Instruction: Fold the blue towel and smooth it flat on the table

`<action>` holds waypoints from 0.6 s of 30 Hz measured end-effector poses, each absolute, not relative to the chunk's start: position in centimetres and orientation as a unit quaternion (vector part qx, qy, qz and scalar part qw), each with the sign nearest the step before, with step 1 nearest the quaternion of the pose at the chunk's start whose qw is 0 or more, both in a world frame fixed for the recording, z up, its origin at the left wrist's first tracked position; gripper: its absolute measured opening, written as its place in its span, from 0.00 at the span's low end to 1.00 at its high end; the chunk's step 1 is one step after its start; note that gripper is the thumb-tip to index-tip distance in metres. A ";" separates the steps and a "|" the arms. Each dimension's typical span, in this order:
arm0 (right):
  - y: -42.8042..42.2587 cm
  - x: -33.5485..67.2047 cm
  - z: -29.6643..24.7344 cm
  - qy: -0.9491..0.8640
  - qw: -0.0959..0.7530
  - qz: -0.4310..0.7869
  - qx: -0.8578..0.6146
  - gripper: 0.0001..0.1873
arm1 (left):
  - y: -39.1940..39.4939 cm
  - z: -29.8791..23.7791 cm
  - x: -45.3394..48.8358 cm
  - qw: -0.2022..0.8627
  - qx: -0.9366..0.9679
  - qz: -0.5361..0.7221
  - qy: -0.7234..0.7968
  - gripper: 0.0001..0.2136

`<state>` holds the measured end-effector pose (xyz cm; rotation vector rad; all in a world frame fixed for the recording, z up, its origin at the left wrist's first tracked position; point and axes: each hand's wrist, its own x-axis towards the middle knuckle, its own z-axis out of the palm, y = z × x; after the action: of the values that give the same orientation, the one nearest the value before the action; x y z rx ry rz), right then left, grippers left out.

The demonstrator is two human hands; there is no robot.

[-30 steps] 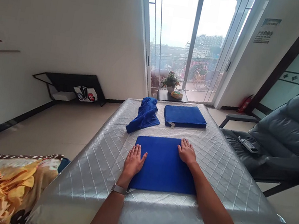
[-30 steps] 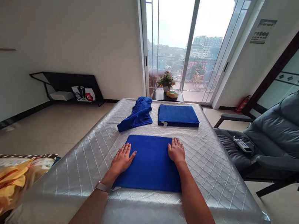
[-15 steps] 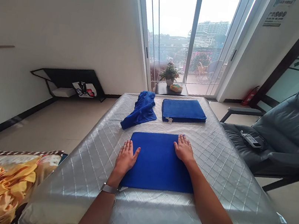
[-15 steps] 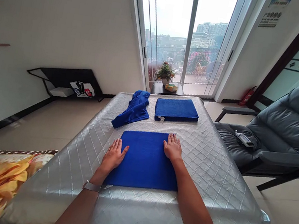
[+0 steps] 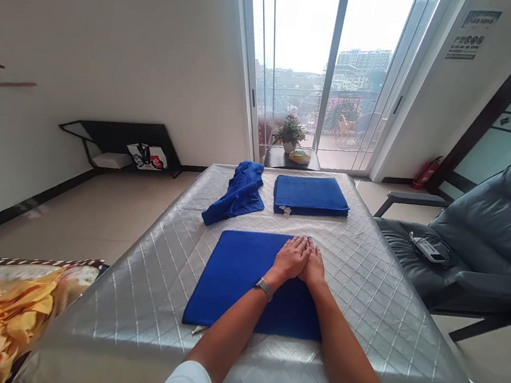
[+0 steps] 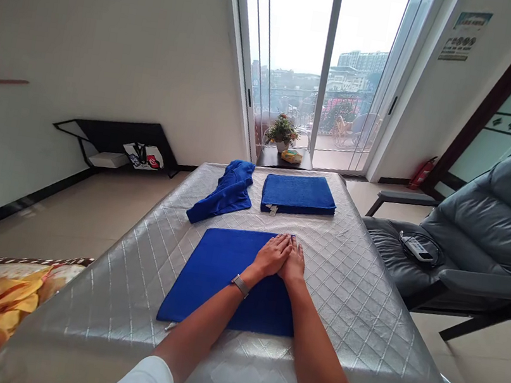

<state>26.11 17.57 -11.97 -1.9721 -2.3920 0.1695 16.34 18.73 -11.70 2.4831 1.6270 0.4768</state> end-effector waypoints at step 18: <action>18.1 25.3 -11.9 -0.734 0.074 0.114 -0.666 0.35 | 17.9 -12.6 -2.1 0.013 0.694 0.073 0.717 0.34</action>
<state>25.34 18.14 -11.94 -1.9988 -2.2025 0.3425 -2.13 17.87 -12.60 2.1607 2.2320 0.2281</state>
